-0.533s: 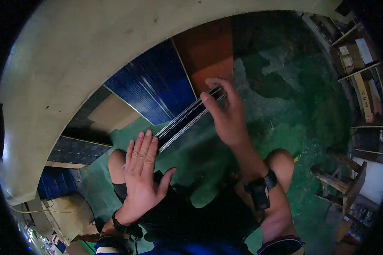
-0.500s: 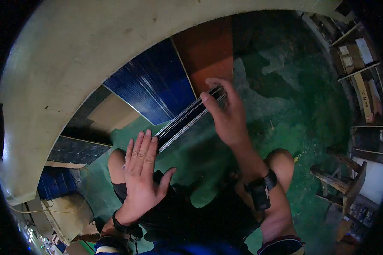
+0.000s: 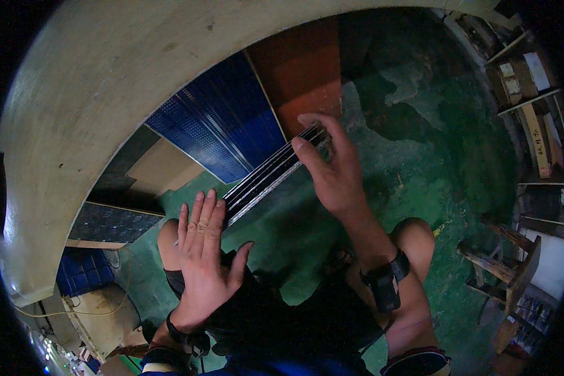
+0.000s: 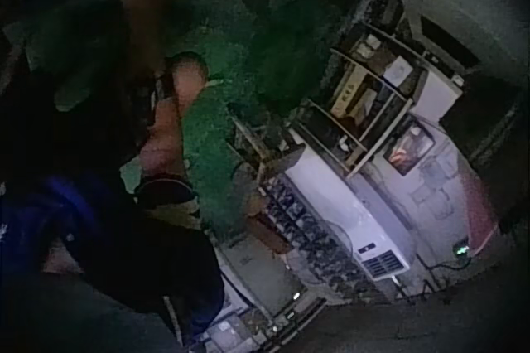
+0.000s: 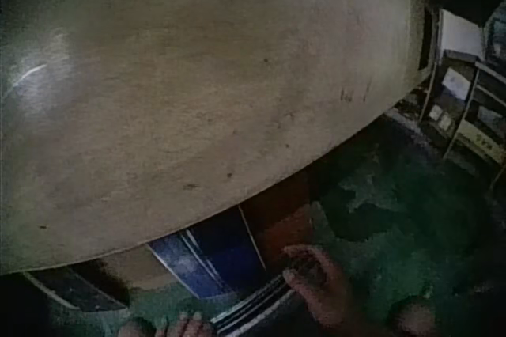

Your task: Operating workshop machinery, hammering pins into a frame, and inspecting a stack of blue plates.

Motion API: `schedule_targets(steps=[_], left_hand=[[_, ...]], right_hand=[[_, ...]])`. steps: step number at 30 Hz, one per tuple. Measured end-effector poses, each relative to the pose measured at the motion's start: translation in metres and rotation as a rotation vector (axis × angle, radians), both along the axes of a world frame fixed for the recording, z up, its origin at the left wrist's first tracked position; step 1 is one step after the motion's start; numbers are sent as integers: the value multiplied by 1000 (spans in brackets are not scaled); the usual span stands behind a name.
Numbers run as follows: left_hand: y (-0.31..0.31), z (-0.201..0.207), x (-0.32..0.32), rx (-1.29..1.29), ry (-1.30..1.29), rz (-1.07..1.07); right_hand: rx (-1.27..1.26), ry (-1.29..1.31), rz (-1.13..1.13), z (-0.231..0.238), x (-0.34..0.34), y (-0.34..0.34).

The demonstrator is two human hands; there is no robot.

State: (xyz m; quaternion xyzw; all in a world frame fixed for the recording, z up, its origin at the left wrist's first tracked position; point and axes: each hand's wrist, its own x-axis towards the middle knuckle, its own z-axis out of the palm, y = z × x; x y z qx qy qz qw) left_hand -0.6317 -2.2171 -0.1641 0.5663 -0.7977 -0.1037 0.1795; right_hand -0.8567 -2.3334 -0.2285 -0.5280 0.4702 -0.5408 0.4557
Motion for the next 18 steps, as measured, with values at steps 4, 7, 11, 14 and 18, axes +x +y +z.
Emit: schedule_targets(steps=[4,7,11,14,18], left_hand=[[0,-3,-1,-5,-9,8],[0,-2,-1,-12,-16,15],[1,-4,-2,-17,-11,11],[2,-3,-3,-17,-14,11],[3,-3,-4,-17,-18,12]], right_hand=[[4,20,-5,-2,-1,1],[10,10,-1,-4,-1,0],[15,-25,13,-2,-2,1],[18,0,25,3,-3,3],[-7,17,23,-1,-4,2]])
